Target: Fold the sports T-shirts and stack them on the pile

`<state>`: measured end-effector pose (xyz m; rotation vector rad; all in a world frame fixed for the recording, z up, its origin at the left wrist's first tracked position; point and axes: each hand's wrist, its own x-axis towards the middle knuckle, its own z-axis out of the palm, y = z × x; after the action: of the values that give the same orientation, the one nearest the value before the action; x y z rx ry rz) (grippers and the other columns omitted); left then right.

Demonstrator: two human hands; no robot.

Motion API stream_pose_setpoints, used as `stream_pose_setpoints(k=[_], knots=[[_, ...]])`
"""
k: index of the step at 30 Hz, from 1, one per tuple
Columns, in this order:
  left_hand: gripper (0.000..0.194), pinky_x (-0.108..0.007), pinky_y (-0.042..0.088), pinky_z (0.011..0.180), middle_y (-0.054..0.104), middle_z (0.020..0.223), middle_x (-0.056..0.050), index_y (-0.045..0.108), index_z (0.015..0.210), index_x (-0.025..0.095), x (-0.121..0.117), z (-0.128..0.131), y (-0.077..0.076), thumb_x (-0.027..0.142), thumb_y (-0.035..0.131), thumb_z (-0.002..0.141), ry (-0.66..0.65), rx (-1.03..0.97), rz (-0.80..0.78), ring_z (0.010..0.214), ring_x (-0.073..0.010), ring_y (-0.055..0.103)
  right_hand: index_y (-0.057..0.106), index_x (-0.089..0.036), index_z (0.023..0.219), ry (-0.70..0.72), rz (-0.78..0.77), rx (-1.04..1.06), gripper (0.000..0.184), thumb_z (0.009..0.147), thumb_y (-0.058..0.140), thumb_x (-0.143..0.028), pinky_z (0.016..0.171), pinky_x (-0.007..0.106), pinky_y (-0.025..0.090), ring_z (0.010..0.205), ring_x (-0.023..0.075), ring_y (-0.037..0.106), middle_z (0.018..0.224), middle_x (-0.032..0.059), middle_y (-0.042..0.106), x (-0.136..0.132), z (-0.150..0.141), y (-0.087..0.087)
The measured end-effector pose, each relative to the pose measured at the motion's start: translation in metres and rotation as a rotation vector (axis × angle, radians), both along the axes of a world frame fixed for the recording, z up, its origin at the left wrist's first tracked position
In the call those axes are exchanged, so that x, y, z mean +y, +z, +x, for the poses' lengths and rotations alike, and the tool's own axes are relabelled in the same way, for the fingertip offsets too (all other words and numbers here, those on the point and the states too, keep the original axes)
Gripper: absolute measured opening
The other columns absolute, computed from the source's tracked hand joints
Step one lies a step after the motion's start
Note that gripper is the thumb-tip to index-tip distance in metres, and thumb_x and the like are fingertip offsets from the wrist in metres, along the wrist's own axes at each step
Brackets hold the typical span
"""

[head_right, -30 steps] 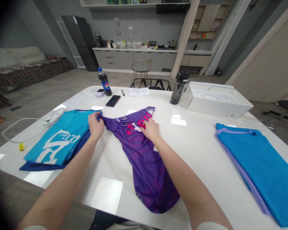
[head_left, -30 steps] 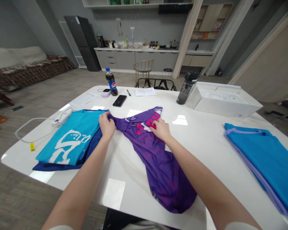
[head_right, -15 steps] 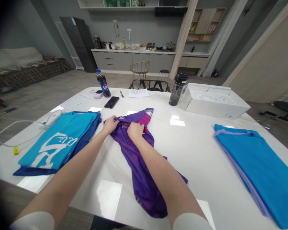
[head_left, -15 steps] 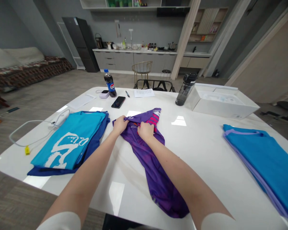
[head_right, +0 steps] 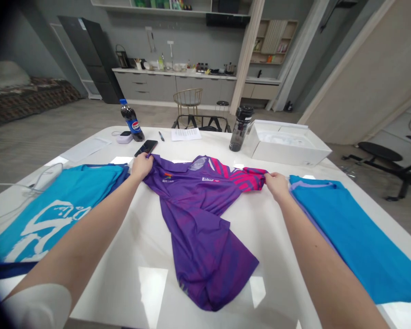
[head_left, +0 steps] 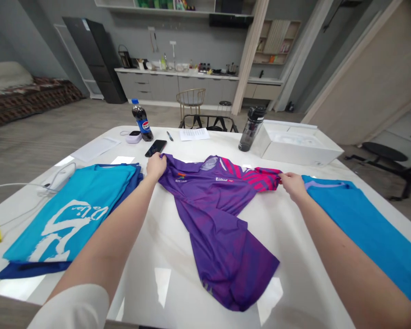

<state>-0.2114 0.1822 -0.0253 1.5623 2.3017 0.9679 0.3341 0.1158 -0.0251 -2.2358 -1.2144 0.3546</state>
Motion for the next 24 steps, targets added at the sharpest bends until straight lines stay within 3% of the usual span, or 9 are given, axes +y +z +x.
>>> stream_pose_setpoints(k=[4, 6, 8, 10, 12, 14, 16, 19, 24], knots=[[0.031, -0.051, 0.049, 0.092, 0.068, 0.117, -0.025, 0.066, 0.112, 0.015, 0.008, -0.005, -0.011, 0.036, 0.053, 0.095, 0.125, 0.063, -0.147, 0.113, -0.0403, 0.065, 0.076, -0.012, 0.102, -0.055, -0.225, -0.199, 0.031, 0.085, 0.058, -0.031, 0.081, 0.041, 0.049, 0.1, 0.0336, 0.067, 0.105, 0.0233, 0.072, -0.005, 0.041, -0.012], [0.035, -0.053, 0.048, 0.095, 0.065, 0.123, -0.025, 0.063, 0.121, 0.012, 0.005, -0.002, -0.013, 0.033, 0.054, 0.094, 0.127, 0.182, -0.099, 0.117, -0.0407, 0.061, 0.073, -0.01, 0.116, -0.084, -0.28, -0.283, 0.038, 0.085, 0.058, -0.029, 0.085, 0.044, 0.05, 0.107, 0.0365, 0.066, 0.117, 0.0264, 0.068, -0.008, 0.042, -0.012], [0.039, -0.053, 0.045, 0.101, 0.061, 0.129, -0.024, 0.059, 0.128, 0.012, 0.0, 0.011, -0.012, 0.03, 0.053, 0.094, 0.002, 0.361, 0.015, 0.123, -0.0396, 0.057, 0.067, -0.01, 0.128, -0.061, -0.231, -0.418, 0.046, 0.086, 0.056, -0.025, 0.09, 0.047, 0.05, 0.115, 0.038, 0.062, 0.127, 0.0278, 0.062, -0.008, 0.031, -0.009], [0.037, -0.048, 0.044, 0.105, 0.061, 0.13, -0.02, 0.058, 0.131, 0.015, -0.006, 0.033, -0.01, 0.027, 0.047, 0.097, -0.259, 0.503, 0.07, 0.124, -0.0347, 0.057, 0.063, -0.01, 0.134, 0.057, -0.113, -0.559, 0.048, 0.089, 0.051, -0.022, 0.097, 0.049, 0.048, 0.121, 0.0376, 0.058, 0.131, 0.0267, 0.06, -0.004, 0.01, -0.005], [0.036, -0.041, 0.046, 0.104, 0.064, 0.127, -0.015, 0.061, 0.129, 0.019, -0.01, 0.06, -0.011, 0.027, 0.04, 0.101, -0.503, 0.558, -0.003, 0.119, -0.0292, 0.061, 0.063, -0.012, 0.135, 0.257, -0.029, -0.605, 0.046, 0.095, 0.045, -0.025, 0.103, 0.049, 0.045, 0.124, 0.0356, 0.056, 0.134, 0.0233, 0.06, 0.005, -0.019, -0.004], [0.041, -0.039, 0.047, 0.102, 0.065, 0.13, -0.014, 0.061, 0.131, 0.019, -0.009, 0.086, -0.016, 0.035, 0.035, 0.104, -0.591, 0.563, -0.122, 0.118, -0.0278, 0.062, 0.061, -0.017, 0.138, 0.438, -0.043, -0.549, 0.048, 0.101, 0.039, -0.037, 0.109, 0.052, 0.042, 0.129, 0.0344, 0.053, 0.142, 0.019, 0.057, 0.018, -0.051, -0.01], [0.051, -0.043, 0.046, 0.106, 0.059, 0.142, -0.016, 0.056, 0.141, 0.02, -0.005, 0.105, -0.026, 0.047, 0.033, 0.105, -0.568, 0.549, -0.233, 0.128, -0.0314, 0.058, 0.053, -0.027, 0.148, 0.53, -0.155, -0.456, 0.058, 0.103, 0.03, -0.055, 0.114, 0.064, 0.034, 0.141, 0.0368, 0.043, 0.157, 0.0121, 0.046, 0.031, -0.078, -0.021], [0.065, -0.052, 0.035, 0.117, 0.039, 0.162, -0.015, 0.042, 0.156, 0.021, 0.008, 0.119, -0.043, 0.058, 0.028, 0.103, -0.528, 0.527, -0.319, 0.148, -0.0375, 0.037, 0.033, -0.041, 0.16, 0.523, -0.301, -0.383, 0.07, 0.099, 0.018, -0.072, 0.112, 0.081, 0.016, 0.154, 0.041, 0.018, 0.171, 0.0007, 0.022, 0.05, -0.098, -0.041], [0.071, -0.052, 0.021, 0.125, 0.027, 0.169, -0.011, 0.033, 0.162, 0.019, 0.037, 0.128, -0.06, 0.057, 0.022, 0.104, -0.493, 0.487, -0.261, 0.155, -0.0356, 0.025, 0.022, -0.042, 0.163, 0.502, -0.308, -0.385, 0.077, 0.095, 0.014, -0.078, 0.112, 0.084, 0.004, 0.156, 0.0417, 0.007, 0.172, -0.003, 0.012, 0.08, -0.083, -0.055]])
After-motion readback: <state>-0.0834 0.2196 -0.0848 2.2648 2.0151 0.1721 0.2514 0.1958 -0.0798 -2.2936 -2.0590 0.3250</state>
